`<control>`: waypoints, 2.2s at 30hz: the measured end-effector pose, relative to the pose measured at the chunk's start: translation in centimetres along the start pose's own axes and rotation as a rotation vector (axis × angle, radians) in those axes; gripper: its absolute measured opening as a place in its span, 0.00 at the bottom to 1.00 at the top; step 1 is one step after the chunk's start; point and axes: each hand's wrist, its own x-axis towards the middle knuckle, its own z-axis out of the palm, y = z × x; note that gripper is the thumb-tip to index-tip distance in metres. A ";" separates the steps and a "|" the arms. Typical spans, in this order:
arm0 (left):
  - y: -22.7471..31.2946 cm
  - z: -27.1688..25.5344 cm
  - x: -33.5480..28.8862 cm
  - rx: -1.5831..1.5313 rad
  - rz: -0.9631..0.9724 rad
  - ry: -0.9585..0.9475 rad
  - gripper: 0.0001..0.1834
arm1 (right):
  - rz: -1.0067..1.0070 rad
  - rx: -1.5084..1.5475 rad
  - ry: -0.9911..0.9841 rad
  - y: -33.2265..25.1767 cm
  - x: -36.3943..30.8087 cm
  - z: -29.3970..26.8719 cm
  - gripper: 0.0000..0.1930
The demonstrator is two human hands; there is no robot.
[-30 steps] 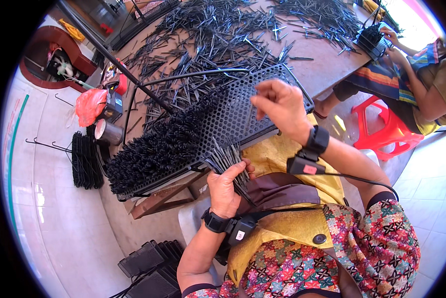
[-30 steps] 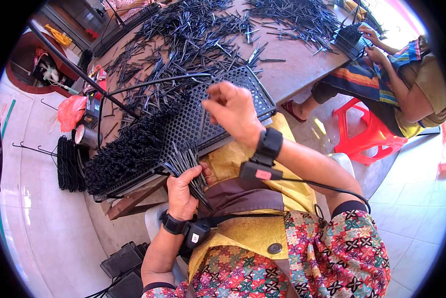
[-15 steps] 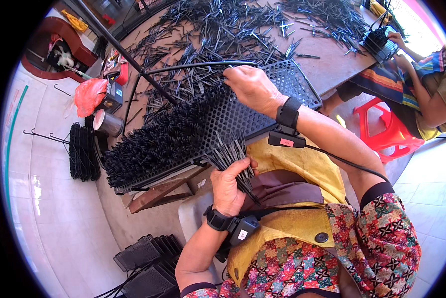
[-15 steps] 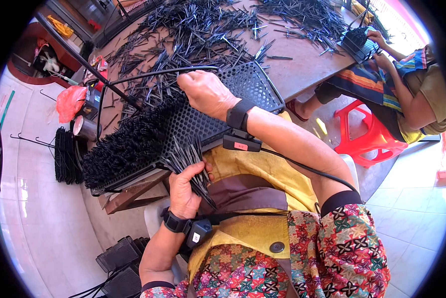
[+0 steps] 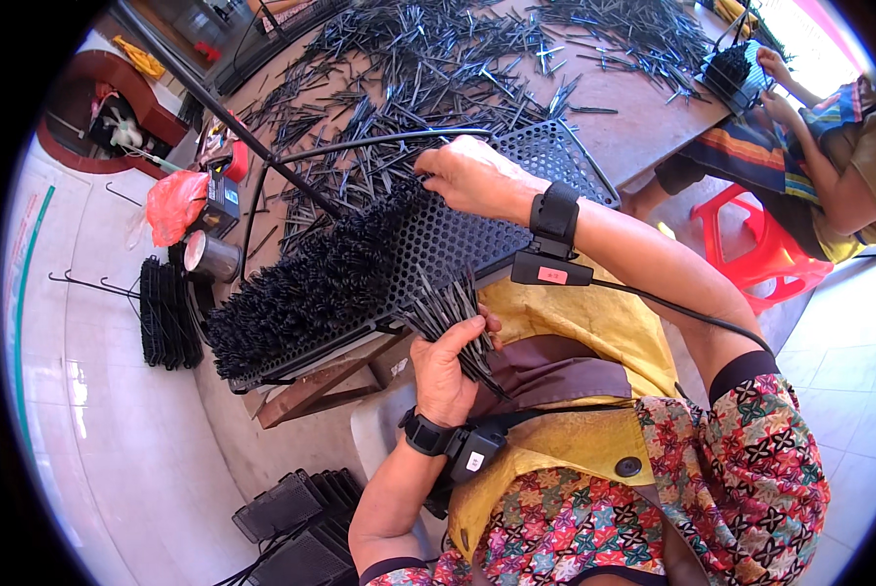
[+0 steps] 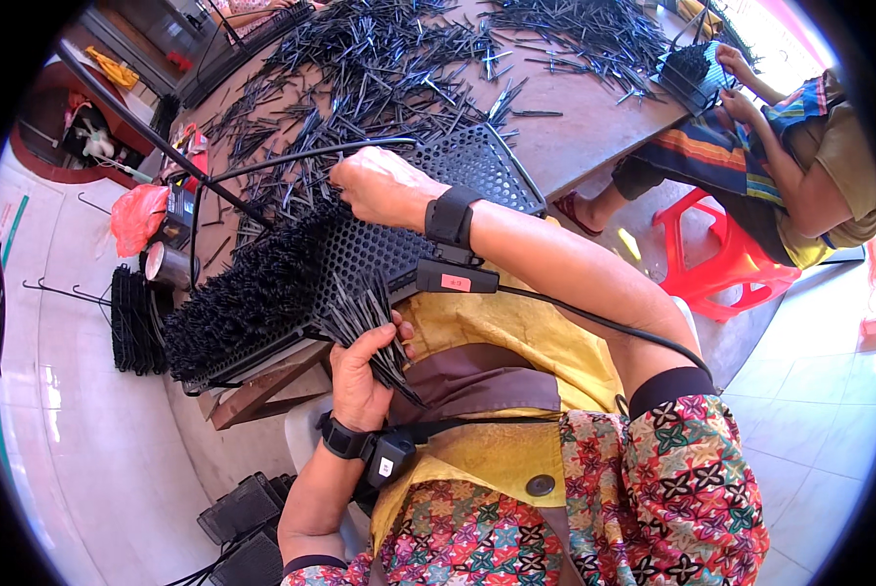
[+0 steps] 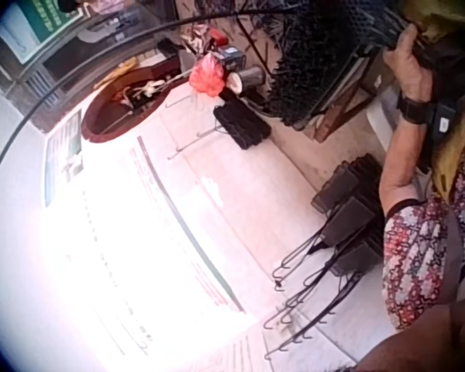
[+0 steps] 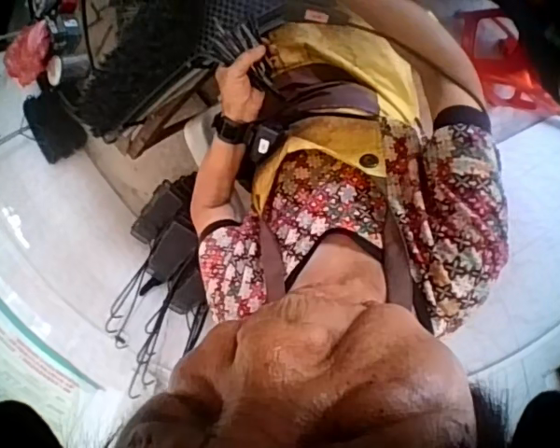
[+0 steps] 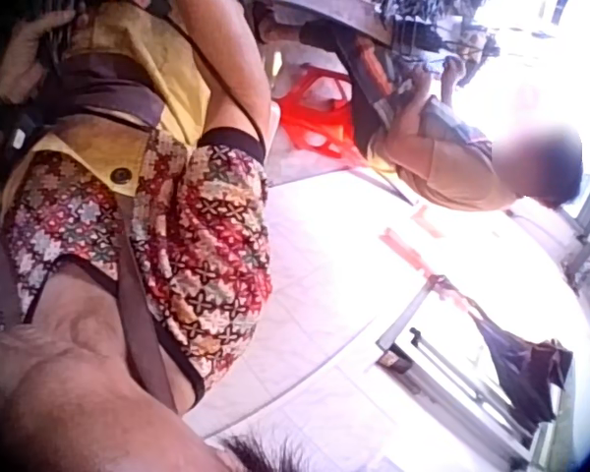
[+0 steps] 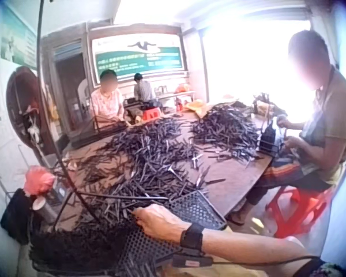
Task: The person sorts through a pile of black rubber strips on a table, picking them up and inserting them into the holes of a black plastic rack.
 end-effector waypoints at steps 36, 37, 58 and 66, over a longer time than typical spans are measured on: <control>-0.2 -0.1 0.2 0.016 -0.005 0.008 0.07 | -0.178 -0.154 0.462 0.8 -1.6 -0.6 0.08; -0.1 -0.1 0.2 0.020 -0.005 0.005 0.06 | -0.224 -0.141 0.427 1.0 -1.5 -0.2 0.07; 0.3 -0.4 0.4 -0.062 -0.028 0.008 0.06 | 0.213 0.198 0.493 0.6 -3.1 -3.5 0.05; 0.2 0.2 0.3 0.032 -0.017 0.017 0.05 | -0.135 -0.101 0.554 3.1 -1.0 -1.3 0.04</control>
